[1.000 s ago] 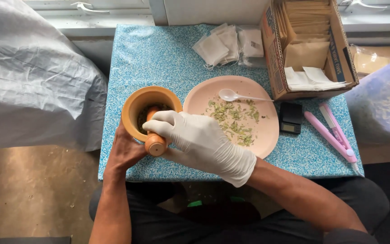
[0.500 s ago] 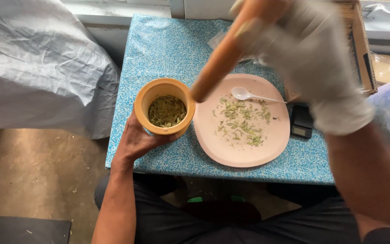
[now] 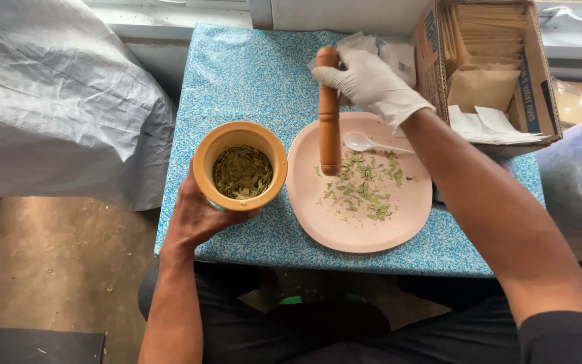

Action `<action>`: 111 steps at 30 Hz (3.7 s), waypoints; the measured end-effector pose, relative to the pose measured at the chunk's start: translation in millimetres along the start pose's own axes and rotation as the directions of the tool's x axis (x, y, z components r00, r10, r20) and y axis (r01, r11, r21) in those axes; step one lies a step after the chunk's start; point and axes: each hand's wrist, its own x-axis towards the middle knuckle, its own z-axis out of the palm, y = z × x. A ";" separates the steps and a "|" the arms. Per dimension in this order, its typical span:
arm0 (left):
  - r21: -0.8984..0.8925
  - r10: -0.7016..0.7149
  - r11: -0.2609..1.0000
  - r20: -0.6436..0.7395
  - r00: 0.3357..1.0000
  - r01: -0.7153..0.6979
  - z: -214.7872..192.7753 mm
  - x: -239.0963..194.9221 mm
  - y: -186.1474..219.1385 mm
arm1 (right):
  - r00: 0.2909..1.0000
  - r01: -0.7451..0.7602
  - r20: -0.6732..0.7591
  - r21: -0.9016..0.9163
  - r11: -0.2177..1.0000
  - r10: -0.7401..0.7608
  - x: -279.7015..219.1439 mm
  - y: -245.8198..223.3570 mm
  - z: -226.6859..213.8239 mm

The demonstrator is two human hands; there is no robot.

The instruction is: The person uses a wooden pestle to grind dried green herbs inside a mortar. After grinding, they use a white plastic spoon to scoop the crushed herbs from the mortar onto a pink plate.

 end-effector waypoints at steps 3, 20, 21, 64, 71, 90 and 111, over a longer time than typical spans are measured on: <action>-0.020 0.043 0.999 0.012 0.999 -0.042 -2.1 0.1 1.4 | 0.999 0.025 0.026 -0.054 0.998 -0.024 26.5 17.9 14.4; 0.087 0.190 0.978 0.009 0.982 -0.190 0.1 -2.5 -9.7 | 0.997 -0.079 -0.051 -0.562 0.823 0.061 76.6 30.3 50.6; 0.076 0.175 0.982 0.016 0.985 -0.175 0.1 -3.4 -8.3 | 0.992 -0.119 -0.098 -0.569 0.813 0.076 76.4 31.7 53.7; 0.113 0.251 0.962 0.010 0.968 -0.250 5.3 -0.3 -5.0 | 0.995 -0.061 -0.099 -0.534 0.843 0.010 32.3 55.6 23.5; 0.148 0.215 0.966 0.003 0.977 -0.213 5.8 -3.3 -7.9 | 0.995 -0.074 -0.090 -0.515 0.854 0.032 26.9 58.5 22.8; 0.193 0.405 0.893 0.052 0.913 -0.407 6.1 2.0 -1.4 | 0.847 0.006 -0.042 -0.996 0.089 -0.530 -64.3 218.1 2.7; 0.311 0.566 0.767 0.081 0.820 -0.560 31.7 37.7 32.6 | 0.569 0.394 -0.070 -0.852 0.346 -0.819 -227.2 43.8 -27.3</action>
